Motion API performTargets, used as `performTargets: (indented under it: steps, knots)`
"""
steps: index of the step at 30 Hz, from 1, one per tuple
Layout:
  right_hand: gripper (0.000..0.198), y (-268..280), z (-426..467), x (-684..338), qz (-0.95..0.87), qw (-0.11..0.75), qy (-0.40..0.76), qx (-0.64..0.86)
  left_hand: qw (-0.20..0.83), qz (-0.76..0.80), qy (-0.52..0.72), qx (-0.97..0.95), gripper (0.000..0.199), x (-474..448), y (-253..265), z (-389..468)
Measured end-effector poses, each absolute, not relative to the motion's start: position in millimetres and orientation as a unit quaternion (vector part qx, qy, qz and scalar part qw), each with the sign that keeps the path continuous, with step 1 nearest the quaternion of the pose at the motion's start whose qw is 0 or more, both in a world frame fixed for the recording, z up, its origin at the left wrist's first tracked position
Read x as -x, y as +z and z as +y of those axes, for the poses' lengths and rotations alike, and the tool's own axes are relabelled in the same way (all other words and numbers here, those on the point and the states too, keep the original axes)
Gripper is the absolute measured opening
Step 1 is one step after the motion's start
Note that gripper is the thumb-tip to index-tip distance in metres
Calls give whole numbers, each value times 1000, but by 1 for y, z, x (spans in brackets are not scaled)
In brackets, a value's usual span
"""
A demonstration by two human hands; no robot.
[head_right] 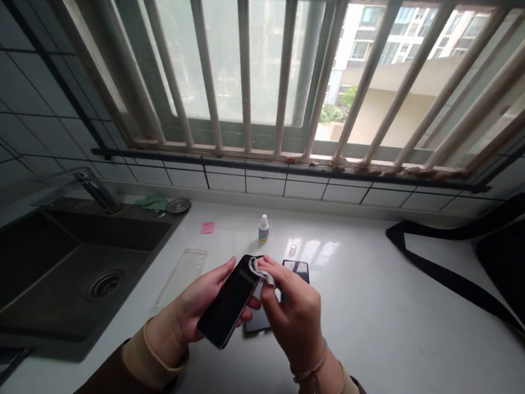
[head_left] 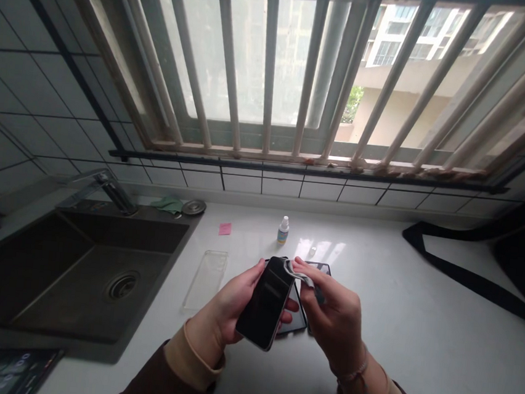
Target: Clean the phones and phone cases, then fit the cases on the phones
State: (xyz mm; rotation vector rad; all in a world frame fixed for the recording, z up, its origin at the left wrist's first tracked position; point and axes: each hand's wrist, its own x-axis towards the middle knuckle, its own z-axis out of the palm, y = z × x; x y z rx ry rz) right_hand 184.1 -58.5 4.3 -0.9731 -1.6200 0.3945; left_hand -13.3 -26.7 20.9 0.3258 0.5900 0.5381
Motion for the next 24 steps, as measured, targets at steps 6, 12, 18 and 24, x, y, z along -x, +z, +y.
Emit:
performTargets:
  steps: [6,12,18,24]
  knots:
    - [49,1,-61,-170,-772,531,142,318,844,322,421,-75,60,2,22,-22]
    - [55,8,-62,-167,-796,531,145,251,793,381,470,-72,61,5,23,-18]
    - [46,17,-72,-175,-773,549,229,219,753,437,478,-120,60,15,22,-14]
    - [25,3,-57,-178,-549,581,461,386,739,476,432,-201,56,14,18,-18]
